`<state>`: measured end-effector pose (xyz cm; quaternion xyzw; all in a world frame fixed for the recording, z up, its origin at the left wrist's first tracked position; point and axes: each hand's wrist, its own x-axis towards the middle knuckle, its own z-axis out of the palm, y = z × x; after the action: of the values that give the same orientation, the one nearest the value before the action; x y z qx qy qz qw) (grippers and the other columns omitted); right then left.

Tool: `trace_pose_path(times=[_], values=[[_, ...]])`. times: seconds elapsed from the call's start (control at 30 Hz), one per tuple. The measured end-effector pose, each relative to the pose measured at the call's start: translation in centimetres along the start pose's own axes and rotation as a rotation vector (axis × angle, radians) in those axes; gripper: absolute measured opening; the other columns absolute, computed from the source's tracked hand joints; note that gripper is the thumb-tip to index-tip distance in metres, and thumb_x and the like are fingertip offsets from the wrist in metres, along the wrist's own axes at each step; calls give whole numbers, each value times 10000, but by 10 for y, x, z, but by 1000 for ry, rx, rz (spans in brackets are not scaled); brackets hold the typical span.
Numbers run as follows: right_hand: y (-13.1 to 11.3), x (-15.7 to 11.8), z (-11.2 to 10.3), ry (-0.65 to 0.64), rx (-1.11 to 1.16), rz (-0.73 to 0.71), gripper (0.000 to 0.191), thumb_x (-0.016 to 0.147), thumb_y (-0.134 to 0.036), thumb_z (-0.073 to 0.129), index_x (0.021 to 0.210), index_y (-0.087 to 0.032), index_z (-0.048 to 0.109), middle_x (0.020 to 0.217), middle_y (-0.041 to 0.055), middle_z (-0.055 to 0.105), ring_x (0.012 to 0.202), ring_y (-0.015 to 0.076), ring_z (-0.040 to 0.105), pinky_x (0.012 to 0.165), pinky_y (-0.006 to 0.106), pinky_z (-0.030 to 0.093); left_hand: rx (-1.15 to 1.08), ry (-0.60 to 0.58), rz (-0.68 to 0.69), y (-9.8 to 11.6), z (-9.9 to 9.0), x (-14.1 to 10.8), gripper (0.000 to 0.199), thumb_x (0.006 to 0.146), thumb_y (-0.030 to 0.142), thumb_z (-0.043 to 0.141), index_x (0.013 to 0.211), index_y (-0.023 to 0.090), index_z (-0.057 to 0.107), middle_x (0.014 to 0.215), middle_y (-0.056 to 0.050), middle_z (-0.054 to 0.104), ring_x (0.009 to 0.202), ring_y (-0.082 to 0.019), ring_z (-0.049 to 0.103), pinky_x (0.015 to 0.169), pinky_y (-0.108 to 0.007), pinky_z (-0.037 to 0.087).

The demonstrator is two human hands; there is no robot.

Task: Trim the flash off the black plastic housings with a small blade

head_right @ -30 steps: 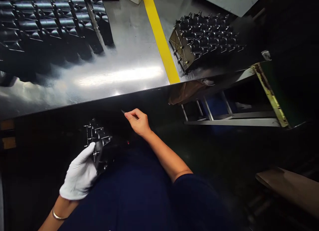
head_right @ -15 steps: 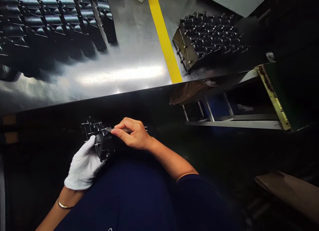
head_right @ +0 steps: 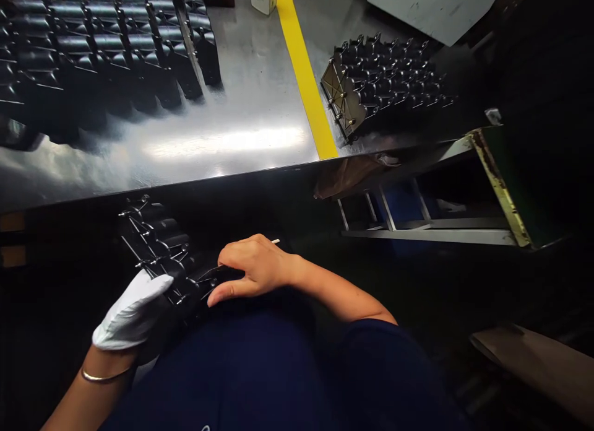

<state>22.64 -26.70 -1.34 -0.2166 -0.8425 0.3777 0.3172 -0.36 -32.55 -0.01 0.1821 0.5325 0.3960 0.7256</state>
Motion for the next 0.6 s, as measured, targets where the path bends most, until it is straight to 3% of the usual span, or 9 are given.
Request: trace_pose_path(times=[0.07,0.17,0.37,0.5,0.6], values=[[1,1,1,-23,-36,-32,584,907,-681,506,609,-180,472,557,-32,463,496,72,396,465,227,292,21,-49,-12,1,1,3,428,662,350,886,1044,190,775,1031,-76,779,939,-246,731,813,-245,588],[5,2,2,-18,-58,-70,618,934,-647,483,544,-187,351,520,-52,349,477,62,313,465,232,243,5,-76,-25,-2,2,6,359,681,354,874,982,182,782,1022,-76,778,928,-239,729,828,-249,585],[8,5,2,173,-220,-54,590,915,-670,479,596,-173,466,556,-37,408,522,76,366,500,237,254,-118,16,-50,-13,5,10,353,705,366,858,1012,213,774,1018,-51,769,930,-237,719,785,-278,603],[9,7,2,182,-290,-87,604,943,-621,482,540,-175,420,532,-37,387,509,77,341,500,249,233,-206,75,-79,-20,7,13,313,648,356,900,897,207,782,927,-18,766,837,-180,711,769,-243,600],[10,7,2,231,-331,-42,608,916,-676,468,582,-168,487,546,-34,419,516,78,366,503,239,251,-248,71,-98,-23,10,15,276,631,354,913,807,193,776,857,0,759,762,-134,697,750,-194,587]])
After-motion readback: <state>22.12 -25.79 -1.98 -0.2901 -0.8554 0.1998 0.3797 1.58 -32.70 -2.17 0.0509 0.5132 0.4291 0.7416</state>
